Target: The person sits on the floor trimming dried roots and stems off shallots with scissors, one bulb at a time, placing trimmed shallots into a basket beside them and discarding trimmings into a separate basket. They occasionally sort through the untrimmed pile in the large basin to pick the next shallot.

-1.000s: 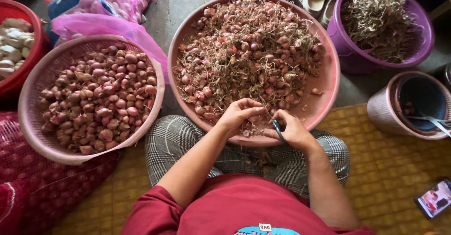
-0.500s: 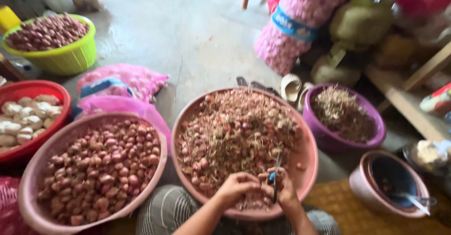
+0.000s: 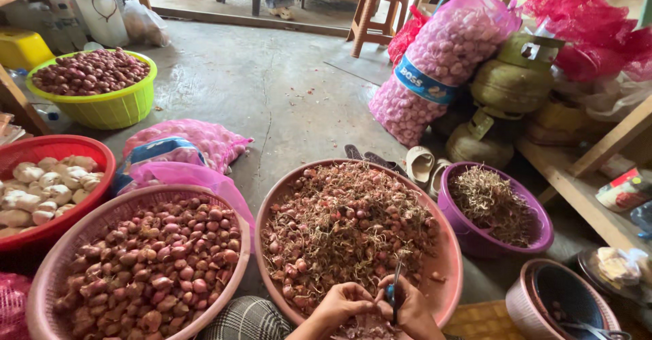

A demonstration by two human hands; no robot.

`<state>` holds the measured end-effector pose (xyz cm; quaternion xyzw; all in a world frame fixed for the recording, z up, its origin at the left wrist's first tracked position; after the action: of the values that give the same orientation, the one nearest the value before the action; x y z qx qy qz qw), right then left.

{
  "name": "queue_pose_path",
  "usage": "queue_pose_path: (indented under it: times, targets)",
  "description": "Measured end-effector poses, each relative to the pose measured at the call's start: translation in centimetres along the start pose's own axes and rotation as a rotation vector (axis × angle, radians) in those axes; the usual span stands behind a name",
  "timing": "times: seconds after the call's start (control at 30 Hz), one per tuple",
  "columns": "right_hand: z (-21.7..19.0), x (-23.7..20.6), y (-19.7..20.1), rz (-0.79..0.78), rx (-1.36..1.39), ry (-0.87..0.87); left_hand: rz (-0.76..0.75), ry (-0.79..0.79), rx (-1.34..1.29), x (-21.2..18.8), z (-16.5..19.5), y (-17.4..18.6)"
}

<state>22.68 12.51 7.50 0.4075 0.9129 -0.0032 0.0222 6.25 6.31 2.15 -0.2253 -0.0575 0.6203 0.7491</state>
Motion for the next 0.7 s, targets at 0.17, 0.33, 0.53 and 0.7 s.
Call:
queue_pose_path:
  times: [0.17, 0.33, 0.53, 0.7]
  targets:
    - [-0.9, -0.2, 1.6, 0.156, -0.309, -0.193, 0.230, -0.081, -0.189, 0.0, 1.1, 1.8]
    - [-0.5, -1.7, -0.3, -0.188, -0.584, -0.253, 0.129, -0.179, -0.441, 0.2, 1.5, 1.1]
    - [1.4, -2.1, -0.5, -0.060, -0.319, -0.418, 0.073, -0.058, -0.419, 0.2, 0.4, 0.2]
    - [-1.4, -1.3, -0.5, -0.036, -0.551, 0.229, 0.056, -0.196, -0.249, 0.7, 0.7, 0.6]
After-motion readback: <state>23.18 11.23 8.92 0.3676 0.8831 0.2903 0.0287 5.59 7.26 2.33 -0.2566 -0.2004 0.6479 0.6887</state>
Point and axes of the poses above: each hand's wrist, its own x-axis towards the middle knuckle, its own y-axis out of the back of the hand, z = x × y, the point moved 5 cm from there along x, towards the middle knuckle, and after that the axes turned 5 degrees about -z, right-handed, at the moved point
